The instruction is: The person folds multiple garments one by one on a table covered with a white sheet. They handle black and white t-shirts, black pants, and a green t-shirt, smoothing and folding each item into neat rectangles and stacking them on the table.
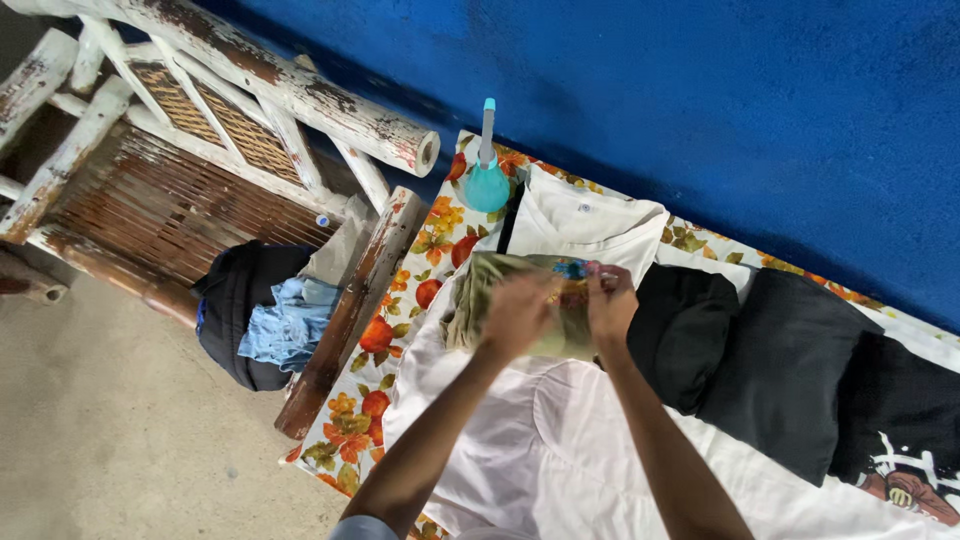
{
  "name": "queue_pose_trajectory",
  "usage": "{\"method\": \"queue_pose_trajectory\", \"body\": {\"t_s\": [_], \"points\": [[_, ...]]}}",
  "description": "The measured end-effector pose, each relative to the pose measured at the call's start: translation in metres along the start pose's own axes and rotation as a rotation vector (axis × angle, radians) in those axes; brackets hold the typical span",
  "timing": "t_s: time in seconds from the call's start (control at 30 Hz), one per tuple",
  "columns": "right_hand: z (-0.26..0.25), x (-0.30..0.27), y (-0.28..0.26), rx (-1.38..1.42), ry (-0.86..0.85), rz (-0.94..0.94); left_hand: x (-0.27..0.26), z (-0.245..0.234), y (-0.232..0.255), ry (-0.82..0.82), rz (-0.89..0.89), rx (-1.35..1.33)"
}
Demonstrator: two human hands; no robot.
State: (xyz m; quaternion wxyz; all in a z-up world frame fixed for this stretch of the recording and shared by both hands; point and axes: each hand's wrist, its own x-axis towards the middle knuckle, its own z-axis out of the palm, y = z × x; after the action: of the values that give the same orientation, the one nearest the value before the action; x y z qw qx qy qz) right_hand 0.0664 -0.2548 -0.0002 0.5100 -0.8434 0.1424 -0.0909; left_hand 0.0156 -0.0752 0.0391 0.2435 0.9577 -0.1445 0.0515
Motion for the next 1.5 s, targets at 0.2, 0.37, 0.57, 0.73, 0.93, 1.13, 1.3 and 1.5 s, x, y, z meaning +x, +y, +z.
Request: {"method": "queue_pose_trajectory", "body": {"t_s": [0.2, 0.37, 0.57, 0.73, 0.93, 1.13, 1.3, 1.5], "points": [[-0.001, 0.053, 0.028, -0.128, -0.188, -0.118, -0.02, 0.012, 0.03, -0.122, 0.214, 0.114], [0.008, 0.078, 0.043, -0.158, -0.276, -0.149, -0.023, 0.007, 0.017, -0.165, 0.282, 0.169], [0.022, 0.083, 0.044, -0.07, -0.312, -0.114, -0.037, 0.015, 0.006, -0.212, 0.316, 0.384], [0.014, 0.081, 0.036, -0.15, -0.413, -0.208, -0.047, 0.022, 0.002, -0.017, 0.333, 0.439], [-0.002, 0.076, 0.003, -0.156, -0.383, 0.002, -0.042, 0.012, 0.001, -0.192, 0.298, 0.12], [-0.013, 0.069, -0.006, -0.5, -0.678, 0.011, -0.046, 0.005, -0.028, 0.216, -0.059, -0.202], [0.004, 0.053, 0.032, -0.56, -0.63, -0.144, -0.064, -0.012, -0.065, 0.305, -0.245, -0.135], [0.011, 0.045, 0.049, -0.494, -0.612, -0.199, -0.071, 0.003, -0.083, 0.465, -0.396, -0.248]]}}
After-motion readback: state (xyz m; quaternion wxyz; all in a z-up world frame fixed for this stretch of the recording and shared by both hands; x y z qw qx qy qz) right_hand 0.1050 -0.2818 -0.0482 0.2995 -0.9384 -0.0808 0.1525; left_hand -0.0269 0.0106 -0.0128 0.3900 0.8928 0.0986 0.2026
